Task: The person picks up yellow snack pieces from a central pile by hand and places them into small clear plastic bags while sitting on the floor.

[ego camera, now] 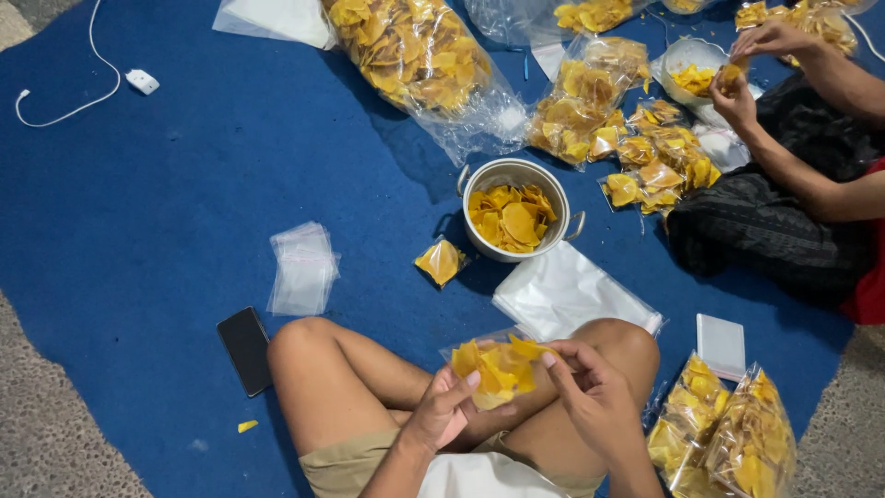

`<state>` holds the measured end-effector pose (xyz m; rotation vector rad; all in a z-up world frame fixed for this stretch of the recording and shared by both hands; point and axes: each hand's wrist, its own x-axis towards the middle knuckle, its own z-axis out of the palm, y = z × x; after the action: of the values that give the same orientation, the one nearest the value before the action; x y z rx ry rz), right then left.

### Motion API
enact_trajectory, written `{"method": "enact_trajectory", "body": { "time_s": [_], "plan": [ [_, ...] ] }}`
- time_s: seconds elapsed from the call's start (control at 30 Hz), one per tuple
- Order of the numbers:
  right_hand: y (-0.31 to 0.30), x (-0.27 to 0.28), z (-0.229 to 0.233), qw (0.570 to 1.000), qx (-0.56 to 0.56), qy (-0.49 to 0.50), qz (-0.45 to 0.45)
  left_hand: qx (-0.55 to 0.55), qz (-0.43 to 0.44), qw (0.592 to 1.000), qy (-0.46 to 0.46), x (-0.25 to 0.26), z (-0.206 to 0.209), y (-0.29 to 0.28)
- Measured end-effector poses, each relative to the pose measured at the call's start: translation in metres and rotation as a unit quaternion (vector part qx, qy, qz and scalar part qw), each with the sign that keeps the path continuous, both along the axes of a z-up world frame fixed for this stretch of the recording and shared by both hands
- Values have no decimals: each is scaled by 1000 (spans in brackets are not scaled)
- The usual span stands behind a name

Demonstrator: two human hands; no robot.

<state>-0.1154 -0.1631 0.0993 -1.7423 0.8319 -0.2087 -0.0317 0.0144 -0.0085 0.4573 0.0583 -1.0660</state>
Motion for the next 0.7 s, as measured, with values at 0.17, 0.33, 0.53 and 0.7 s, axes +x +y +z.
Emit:
{"method": "enact_trajectory", "body": {
  "time_s": [0.17,0.33,0.53,0.7],
  "plan": [
    [6,6,17,995,18,22,93,-35,-24,998,43,-9,-11,-3],
    [-6,-11,30,989,70,-47,124,-28,10,993,112,-12,-51,4],
    [-13,-16,30,972,120,-160,122,-315,-1,920,234,-9,-133,23],
    [-17,-15,18,978,107,-157,87,-166,9,972,166,-21,-118,23]
  ]
}}
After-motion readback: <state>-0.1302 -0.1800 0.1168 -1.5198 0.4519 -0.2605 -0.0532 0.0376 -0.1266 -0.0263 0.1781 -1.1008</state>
